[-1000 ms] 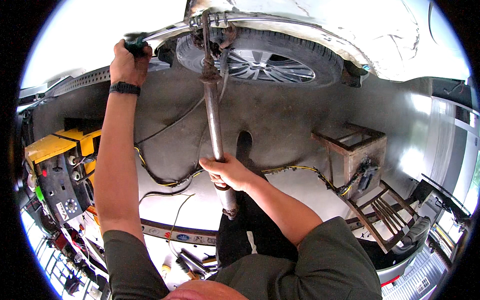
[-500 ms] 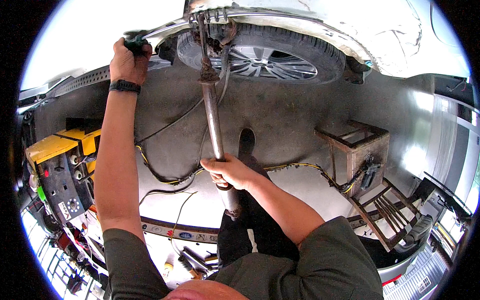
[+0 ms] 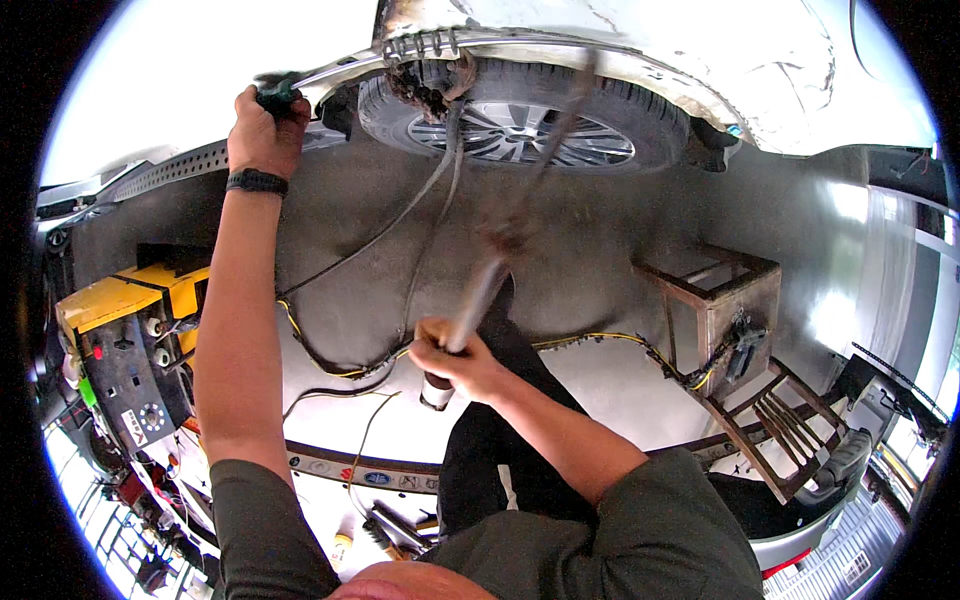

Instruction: The person repairs a damaged car wheel arch by attaching metal washers with a welding tool, using a slide hammer to pull the dented metal outward, and سپس leveling the surface with a hammer.

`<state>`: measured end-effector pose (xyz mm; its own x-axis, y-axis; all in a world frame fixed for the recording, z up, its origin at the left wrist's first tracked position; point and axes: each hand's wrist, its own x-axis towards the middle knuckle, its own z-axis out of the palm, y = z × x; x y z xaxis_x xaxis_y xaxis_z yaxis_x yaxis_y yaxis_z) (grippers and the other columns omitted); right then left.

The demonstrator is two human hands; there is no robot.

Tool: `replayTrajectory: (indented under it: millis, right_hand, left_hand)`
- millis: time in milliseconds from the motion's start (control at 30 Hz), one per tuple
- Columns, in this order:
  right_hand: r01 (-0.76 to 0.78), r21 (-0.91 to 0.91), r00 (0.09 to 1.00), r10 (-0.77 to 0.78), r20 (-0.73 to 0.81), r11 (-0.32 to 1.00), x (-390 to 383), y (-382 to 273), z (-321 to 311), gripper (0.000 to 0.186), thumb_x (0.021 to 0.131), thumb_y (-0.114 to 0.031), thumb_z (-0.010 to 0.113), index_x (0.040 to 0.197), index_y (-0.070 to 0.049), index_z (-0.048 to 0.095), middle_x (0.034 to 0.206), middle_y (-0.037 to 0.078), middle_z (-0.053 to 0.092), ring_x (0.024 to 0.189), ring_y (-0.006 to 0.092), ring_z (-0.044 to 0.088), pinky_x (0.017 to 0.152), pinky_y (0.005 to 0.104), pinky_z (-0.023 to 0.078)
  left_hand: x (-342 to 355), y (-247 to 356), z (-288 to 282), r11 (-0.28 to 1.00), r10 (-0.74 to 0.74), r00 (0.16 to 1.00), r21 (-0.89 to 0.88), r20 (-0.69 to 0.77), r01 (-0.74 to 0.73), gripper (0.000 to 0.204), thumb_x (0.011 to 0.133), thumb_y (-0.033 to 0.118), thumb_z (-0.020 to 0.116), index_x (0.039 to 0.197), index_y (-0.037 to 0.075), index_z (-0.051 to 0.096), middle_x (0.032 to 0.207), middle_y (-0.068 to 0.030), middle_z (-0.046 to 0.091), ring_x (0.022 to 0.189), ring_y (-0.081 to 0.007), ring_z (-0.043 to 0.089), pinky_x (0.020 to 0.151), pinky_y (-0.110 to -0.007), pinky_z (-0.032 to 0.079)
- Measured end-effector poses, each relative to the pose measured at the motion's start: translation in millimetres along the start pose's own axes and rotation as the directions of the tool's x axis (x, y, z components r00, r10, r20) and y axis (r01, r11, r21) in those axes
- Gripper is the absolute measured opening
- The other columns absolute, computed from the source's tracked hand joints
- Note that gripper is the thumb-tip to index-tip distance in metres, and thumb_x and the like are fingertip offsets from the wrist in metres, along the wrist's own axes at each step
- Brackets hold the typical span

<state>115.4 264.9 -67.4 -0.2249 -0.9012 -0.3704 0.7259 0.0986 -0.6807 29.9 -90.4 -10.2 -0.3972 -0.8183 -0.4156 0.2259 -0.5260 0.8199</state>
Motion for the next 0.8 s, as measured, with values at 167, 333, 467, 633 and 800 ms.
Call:
replayTrajectory:
  millis: [167, 333, 467, 633, 800]
  right_hand:
    - [0.130, 0.357, 0.990, -0.138, -0.003, 0.925, -5, -9, 7, 0.041, 0.097, -0.031, 0.072, 0.072, -0.014, 0.044, 0.067, -0.003, 0.043, 0.061, 0.0083, 0.041, 0.066, 0.0283, 0.041]
    - [0.055, 0.339, 0.996, -0.077, 0.050, 0.939, -7, 7, 23, 0.040, 0.103, -0.031, 0.064, 0.072, -0.013, 0.046, 0.064, -0.003, 0.045, 0.060, 0.0097, 0.044, 0.062, 0.0297, 0.041]
    - [-0.145, 0.303, 0.989, 0.144, 0.026, 0.942, 0, 14, 36, 0.044, 0.106, -0.034, 0.060, 0.069, -0.014, 0.048, 0.057, -0.005, 0.044, 0.054, 0.0080, 0.045, 0.060, 0.0287, 0.044]
    - [-0.271, 0.187, 0.961, 0.276, -0.002, 0.944, 13, 14, 35, 0.044, 0.105, -0.038, 0.061, 0.070, -0.015, 0.049, 0.055, -0.006, 0.041, 0.048, 0.0061, 0.039, 0.049, 0.0279, 0.038]
    - [-0.268, 0.104, 0.963, 0.270, -0.003, 0.958, 21, 9, 25, 0.047, 0.104, -0.041, 0.062, 0.068, -0.015, 0.047, 0.055, -0.007, 0.040, 0.048, 0.0056, 0.036, 0.048, 0.0272, 0.035]
  left_hand:
    - [-1, 0, -6, 1.000, -0.011, 0.999, -0.002, -0.039, 0.011, 0.031, 0.107, 0.027, 0.040, 0.114, -0.003, 0.044, 0.100, -0.0163, 0.055, 0.079, -0.0250, 0.056, 0.067, -0.038, 0.053]
    - [1, -2, -1, 1.000, 0.012, 1.000, -0.016, -0.011, -0.012, 0.029, 0.107, 0.027, 0.040, 0.114, -0.001, 0.046, 0.101, -0.0148, 0.056, 0.080, -0.0255, 0.057, 0.066, -0.039, 0.054]
    - [4, -1, -3, 1.000, 0.021, 0.999, -0.017, 0.031, -0.020, 0.028, 0.107, 0.026, 0.040, 0.113, -0.001, 0.047, 0.098, -0.0146, 0.056, 0.078, -0.0256, 0.057, 0.067, -0.039, 0.053]
    - [8, -3, -9, 0.999, 0.029, 0.998, 0.025, 0.052, -0.030, 0.029, 0.107, 0.027, 0.041, 0.113, -0.001, 0.046, 0.099, -0.0154, 0.057, 0.077, -0.0259, 0.057, 0.068, -0.039, 0.054]
    - [6, -2, -7, 1.000, 0.022, 0.999, -0.014, 0.026, -0.022, 0.034, 0.106, 0.029, 0.045, 0.117, -0.003, 0.046, 0.106, -0.0169, 0.056, 0.082, -0.0268, 0.059, 0.066, -0.040, 0.054]
